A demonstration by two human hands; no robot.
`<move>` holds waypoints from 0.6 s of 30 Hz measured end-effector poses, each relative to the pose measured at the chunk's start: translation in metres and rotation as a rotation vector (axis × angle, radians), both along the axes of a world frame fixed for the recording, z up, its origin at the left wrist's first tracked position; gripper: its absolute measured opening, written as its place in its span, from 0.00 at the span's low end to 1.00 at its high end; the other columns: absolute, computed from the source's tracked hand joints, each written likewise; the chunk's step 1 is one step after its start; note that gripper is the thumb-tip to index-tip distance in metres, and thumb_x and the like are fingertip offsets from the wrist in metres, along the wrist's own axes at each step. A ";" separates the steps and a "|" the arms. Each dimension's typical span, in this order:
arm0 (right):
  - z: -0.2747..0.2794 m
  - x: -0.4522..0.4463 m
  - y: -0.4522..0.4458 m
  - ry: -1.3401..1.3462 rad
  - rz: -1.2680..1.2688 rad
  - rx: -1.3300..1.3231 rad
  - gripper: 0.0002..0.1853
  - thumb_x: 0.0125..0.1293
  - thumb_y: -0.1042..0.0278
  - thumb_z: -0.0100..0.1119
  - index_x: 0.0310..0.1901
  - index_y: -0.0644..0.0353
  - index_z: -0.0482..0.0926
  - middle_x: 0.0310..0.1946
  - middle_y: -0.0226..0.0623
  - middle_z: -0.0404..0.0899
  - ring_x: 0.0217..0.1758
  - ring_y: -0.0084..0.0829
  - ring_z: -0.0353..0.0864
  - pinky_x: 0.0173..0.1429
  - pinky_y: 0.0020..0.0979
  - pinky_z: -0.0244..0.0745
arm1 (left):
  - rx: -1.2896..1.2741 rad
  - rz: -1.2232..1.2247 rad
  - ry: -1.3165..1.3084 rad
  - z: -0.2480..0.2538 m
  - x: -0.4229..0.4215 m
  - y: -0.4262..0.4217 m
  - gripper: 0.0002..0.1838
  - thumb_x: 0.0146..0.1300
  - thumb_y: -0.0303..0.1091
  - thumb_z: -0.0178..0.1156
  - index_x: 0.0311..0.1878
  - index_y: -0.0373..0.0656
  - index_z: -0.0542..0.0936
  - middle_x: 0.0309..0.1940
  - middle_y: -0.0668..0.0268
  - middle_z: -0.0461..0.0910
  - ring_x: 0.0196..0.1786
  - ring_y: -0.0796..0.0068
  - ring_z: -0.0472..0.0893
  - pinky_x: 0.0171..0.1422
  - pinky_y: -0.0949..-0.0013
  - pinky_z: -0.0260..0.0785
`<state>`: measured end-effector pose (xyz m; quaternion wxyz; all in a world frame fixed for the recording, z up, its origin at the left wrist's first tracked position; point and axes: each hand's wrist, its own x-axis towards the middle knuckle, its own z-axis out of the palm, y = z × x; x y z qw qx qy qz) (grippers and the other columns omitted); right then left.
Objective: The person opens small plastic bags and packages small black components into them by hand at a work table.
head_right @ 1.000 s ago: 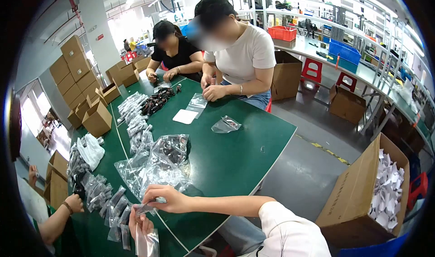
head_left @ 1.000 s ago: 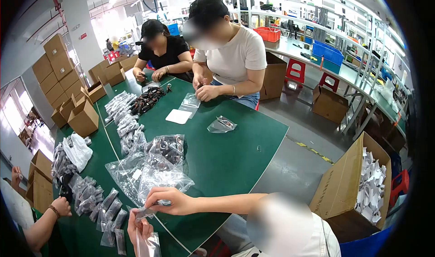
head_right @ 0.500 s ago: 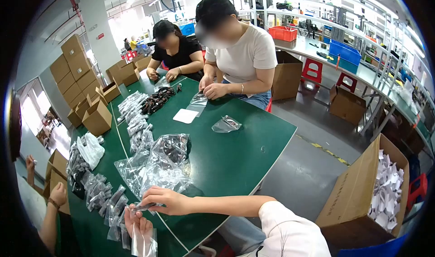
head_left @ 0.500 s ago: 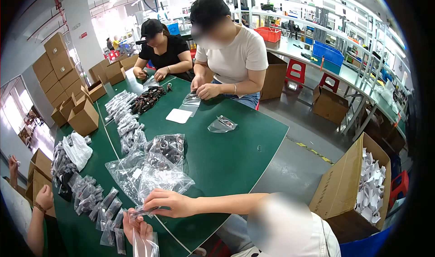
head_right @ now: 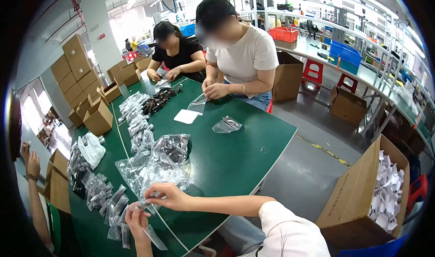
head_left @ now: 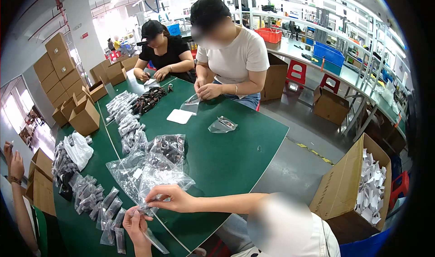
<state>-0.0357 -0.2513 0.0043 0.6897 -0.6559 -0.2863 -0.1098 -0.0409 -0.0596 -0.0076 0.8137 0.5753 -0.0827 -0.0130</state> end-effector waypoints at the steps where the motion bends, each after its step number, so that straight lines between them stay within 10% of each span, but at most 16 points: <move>1: -0.001 0.001 0.000 0.000 -0.001 0.000 0.09 0.61 0.73 0.61 0.43 0.60 0.79 0.42 0.30 0.79 0.46 0.22 0.77 0.43 0.26 0.77 | 0.055 0.101 -0.029 0.002 -0.001 -0.004 0.09 0.65 0.31 0.55 0.43 0.35 0.76 0.24 0.65 0.79 0.14 0.90 0.63 0.17 0.85 0.49; 18: -0.009 0.004 0.004 -0.288 -0.186 -0.166 0.09 0.58 0.74 0.63 0.42 0.61 0.79 0.38 0.36 0.81 0.40 0.31 0.81 0.44 0.28 0.75 | 0.019 0.090 0.092 -0.002 0.002 -0.001 0.10 0.66 0.33 0.53 0.40 0.35 0.77 0.20 0.66 0.76 0.12 0.91 0.57 0.15 0.84 0.43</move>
